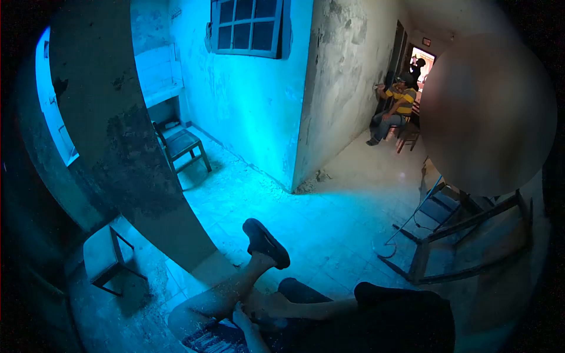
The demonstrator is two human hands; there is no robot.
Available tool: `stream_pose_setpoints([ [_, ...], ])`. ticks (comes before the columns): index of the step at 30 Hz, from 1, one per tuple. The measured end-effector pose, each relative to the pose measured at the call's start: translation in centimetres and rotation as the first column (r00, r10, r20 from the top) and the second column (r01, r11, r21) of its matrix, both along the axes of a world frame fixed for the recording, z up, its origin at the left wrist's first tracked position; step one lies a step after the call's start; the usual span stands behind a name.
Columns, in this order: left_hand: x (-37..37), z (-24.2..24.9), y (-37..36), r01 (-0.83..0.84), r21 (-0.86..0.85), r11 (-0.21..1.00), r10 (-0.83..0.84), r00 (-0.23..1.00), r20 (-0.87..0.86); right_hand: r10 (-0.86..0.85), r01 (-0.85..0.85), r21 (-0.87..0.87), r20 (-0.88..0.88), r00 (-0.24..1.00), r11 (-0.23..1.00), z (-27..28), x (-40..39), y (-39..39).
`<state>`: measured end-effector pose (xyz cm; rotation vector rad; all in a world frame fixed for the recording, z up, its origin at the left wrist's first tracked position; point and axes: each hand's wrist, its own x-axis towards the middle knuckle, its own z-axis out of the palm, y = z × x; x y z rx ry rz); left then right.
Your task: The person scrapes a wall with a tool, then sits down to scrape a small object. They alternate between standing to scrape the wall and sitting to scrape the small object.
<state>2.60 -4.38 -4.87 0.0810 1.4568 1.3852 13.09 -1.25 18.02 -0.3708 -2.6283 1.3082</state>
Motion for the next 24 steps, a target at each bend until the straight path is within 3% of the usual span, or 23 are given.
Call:
stream_pose_setpoints([
  [1, -0.3, -1.7, 0.1, 0.017, 0.01, 1.0, -0.017, 0.999, -0.039, 0.003, -0.003, -0.005, -0.014, 1.0, 1.0, 0.6, 0.1, 0.2],
  [5, 0.3, 1.0, -0.2, -0.026, -0.024, 0.999, 0.026, 0.999, -0.031, 0.007, -0.008, -0.02, -0.06, 0.998, 1.0, 1.4, -0.3, 0.1],
  [7, 0.3, 1.1, -0.5, 0.166, -0.029, 0.986, -0.163, 0.985, 0.062, 0.023, -0.026, -0.031, -0.078, 0.997, 0.999, 2.1, -0.5, 0.6],
  [24, 1.4, 4.2, -0.9, 0.252, 0.132, 0.959, -0.284, 0.859, 0.426, 0.168, -0.185, -0.045, -0.25, 0.954, 0.982, 5.1, -1.5, -0.5],
])
